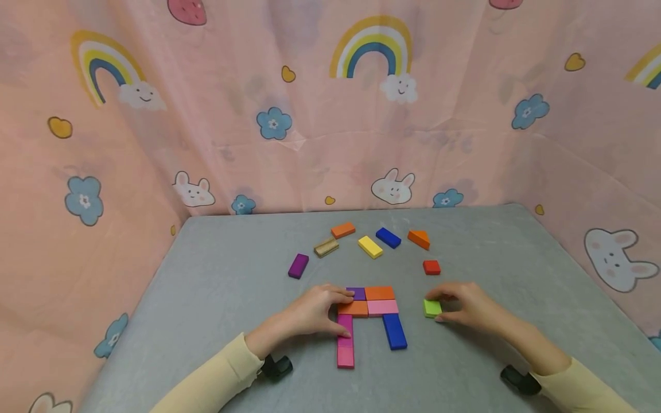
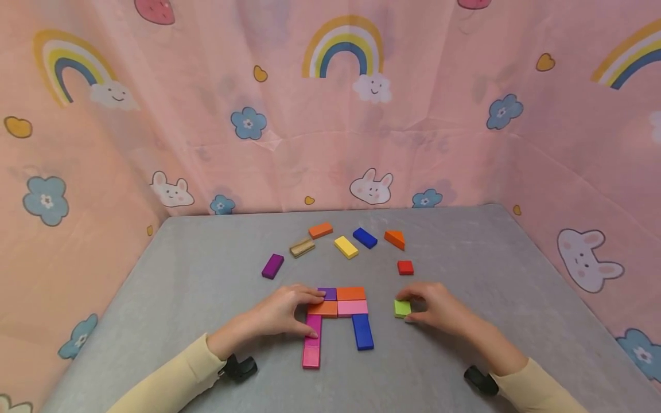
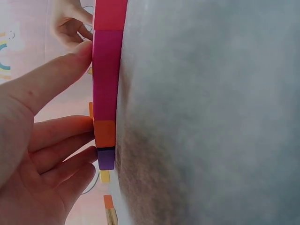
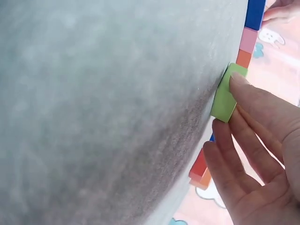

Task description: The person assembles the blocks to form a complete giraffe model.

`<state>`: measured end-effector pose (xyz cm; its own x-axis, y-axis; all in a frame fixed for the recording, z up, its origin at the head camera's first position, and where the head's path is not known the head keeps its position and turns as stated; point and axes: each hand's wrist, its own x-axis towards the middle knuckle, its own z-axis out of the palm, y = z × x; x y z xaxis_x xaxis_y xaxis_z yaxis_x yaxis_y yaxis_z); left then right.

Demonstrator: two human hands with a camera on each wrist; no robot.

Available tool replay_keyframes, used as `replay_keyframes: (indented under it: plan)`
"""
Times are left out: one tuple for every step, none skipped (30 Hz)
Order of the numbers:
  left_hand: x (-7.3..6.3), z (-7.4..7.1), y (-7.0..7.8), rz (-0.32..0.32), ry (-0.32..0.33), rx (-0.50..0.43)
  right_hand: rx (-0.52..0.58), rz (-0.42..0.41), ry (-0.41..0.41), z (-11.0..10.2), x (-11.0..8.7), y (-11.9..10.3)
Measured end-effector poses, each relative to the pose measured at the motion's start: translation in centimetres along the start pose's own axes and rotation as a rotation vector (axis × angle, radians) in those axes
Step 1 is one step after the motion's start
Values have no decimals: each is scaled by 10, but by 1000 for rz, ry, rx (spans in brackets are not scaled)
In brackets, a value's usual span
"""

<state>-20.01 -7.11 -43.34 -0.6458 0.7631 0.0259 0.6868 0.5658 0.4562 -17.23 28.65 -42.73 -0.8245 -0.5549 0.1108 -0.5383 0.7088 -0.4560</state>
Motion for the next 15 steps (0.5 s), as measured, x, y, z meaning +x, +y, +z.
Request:
replay_keyframes:
  plan:
    - [0, 0, 0, 1, 1, 1, 3, 7, -5, 0, 0, 1]
    - [0, 0, 0, 3, 3, 3, 5, 11, -8, 0, 0, 1]
    - [0, 0, 0, 5, 4, 4, 10, 13, -9, 0, 0, 2]
    - [0, 0, 0, 7, 5, 7, 16, 14, -9, 0, -1, 2]
    - [-1, 0, 0, 8, 6, 8, 22, 17, -10, 0, -1, 3]
    - [-1, 0, 1, 8, 6, 10, 24, 20, -12, 0, -1, 3]
    - [-1, 0, 1, 9, 5, 11, 29, 24, -14, 0, -1, 4]
    - [-1, 0, 1, 10, 4, 12, 34, 30, -18, 0, 0, 4]
    - [-1, 0, 1, 10, 3, 14, 40, 38, -22, 0, 0, 5]
    - [-1, 0, 1, 9, 2, 14, 44, 45, -25, 0, 0, 5]
    - [-1, 0, 1, 7, 1, 14, 49, 53, -29, 0, 0, 6]
    - [-1, 0, 1, 7, 0, 14, 50, 60, -32, 0, 0, 6]
    - [0, 0, 1, 7, 0, 14, 52, 65, -34, -1, 0, 6]
    - [0, 0, 1, 6, 0, 15, 52, 67, -32, -1, 0, 6]
    - [0, 0, 0, 5, 0, 14, 51, 65, -28, -1, 0, 6]
